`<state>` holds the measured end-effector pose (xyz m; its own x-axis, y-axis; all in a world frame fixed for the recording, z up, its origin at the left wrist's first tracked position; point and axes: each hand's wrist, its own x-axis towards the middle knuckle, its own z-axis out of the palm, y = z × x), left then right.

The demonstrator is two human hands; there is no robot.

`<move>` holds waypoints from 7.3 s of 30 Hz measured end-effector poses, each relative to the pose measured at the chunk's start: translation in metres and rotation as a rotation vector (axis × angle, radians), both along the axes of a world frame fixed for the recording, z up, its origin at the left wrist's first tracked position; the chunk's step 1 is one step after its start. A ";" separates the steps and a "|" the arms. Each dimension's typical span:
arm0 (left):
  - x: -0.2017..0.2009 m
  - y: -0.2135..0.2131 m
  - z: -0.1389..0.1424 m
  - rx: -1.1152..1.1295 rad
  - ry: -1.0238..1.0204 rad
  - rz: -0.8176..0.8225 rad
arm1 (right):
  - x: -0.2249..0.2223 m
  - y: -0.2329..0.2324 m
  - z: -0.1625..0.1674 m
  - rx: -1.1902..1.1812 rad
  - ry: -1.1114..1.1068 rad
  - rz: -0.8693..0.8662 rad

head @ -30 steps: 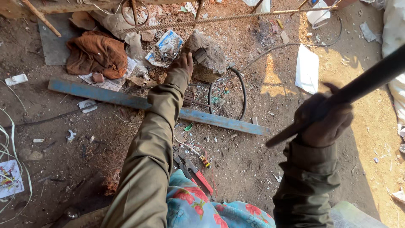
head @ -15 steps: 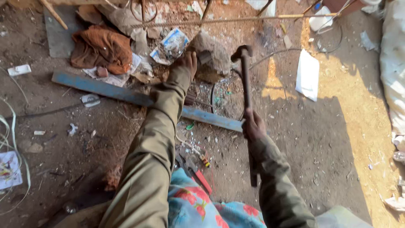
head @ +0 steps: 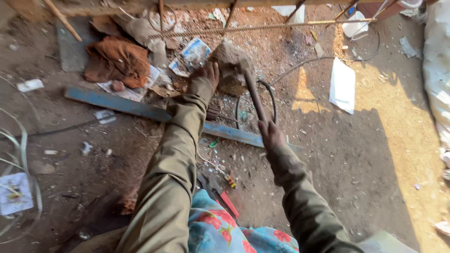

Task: The person sits on the ground and uses pliers, a screwdriver, and a hammer to work on a small dark metal object. They repeatedly pry, scrape, and strike the object, occasionally adjusting its position on a metal bar.

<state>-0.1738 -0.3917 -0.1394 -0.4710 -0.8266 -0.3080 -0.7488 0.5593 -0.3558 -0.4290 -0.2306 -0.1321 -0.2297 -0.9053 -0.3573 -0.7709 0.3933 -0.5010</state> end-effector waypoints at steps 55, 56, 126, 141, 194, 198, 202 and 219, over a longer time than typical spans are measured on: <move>0.376 0.307 0.063 1.038 2.265 0.235 | 0.227 0.266 -0.022 -0.274 -0.003 0.479; 0.390 0.309 0.066 1.030 2.267 0.240 | 0.237 0.261 -0.019 -0.277 0.088 0.524; 0.228 0.355 0.274 -0.186 1.015 -0.295 | 0.217 0.364 0.221 -0.877 -0.054 0.305; 0.233 0.360 0.277 -0.184 0.956 -0.316 | 0.204 0.355 0.218 -0.571 -0.169 0.294; 0.240 0.348 0.271 -0.108 1.133 -0.248 | 0.211 0.329 0.211 -0.314 -0.579 0.358; 0.242 0.351 0.275 -0.061 1.087 -0.244 | 0.181 0.333 0.247 -0.445 -0.164 0.482; 0.238 0.353 0.277 -0.094 1.051 -0.269 | 0.177 0.336 0.257 -0.499 -0.081 0.530; 0.234 0.347 0.254 0.018 1.042 -0.226 | 0.195 0.327 0.207 -0.284 -0.458 0.398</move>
<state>0.0598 -0.0449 0.1150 -0.6510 -0.6866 0.3237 -0.5572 0.7218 0.4104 -0.2343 0.0967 0.0752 0.2593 -0.9629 -0.0748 -0.5147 -0.0722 -0.8543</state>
